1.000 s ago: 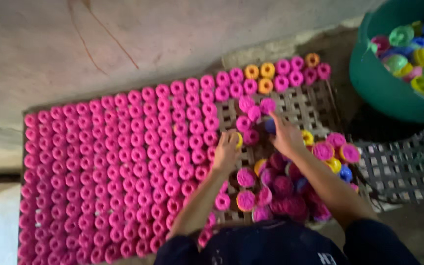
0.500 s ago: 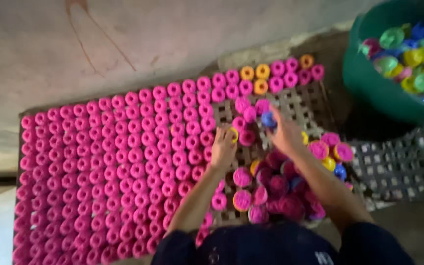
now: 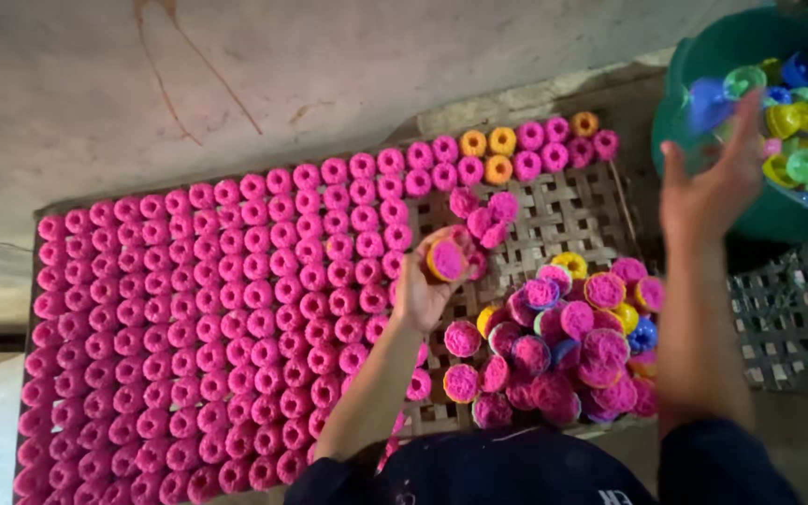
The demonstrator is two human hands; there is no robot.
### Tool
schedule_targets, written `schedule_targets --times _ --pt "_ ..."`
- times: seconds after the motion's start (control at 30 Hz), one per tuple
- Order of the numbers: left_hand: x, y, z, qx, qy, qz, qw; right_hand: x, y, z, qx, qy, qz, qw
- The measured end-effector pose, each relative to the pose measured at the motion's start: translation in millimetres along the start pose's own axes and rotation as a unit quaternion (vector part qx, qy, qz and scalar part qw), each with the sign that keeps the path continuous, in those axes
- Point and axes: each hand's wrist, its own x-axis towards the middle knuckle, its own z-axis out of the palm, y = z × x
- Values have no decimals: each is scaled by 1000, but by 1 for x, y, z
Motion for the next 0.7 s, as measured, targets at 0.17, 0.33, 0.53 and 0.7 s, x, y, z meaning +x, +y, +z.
schedule_targets --times 0.17,0.33,0.53,0.7 --pt "-14 -5 9 7 -58 -27 998 -35 -70 14 196 -220 15 956" --pt "-18 -14 0 71 -68 -26 995 -103 -129 37 170 -310 -177 918" --pt "-14 -19 -33 96 -26 -32 994 -121 -130 74 128 -356 -218 900" --pt "-12 -11 -57 73 31 37 996 -148 -94 116 342 -377 124 852"
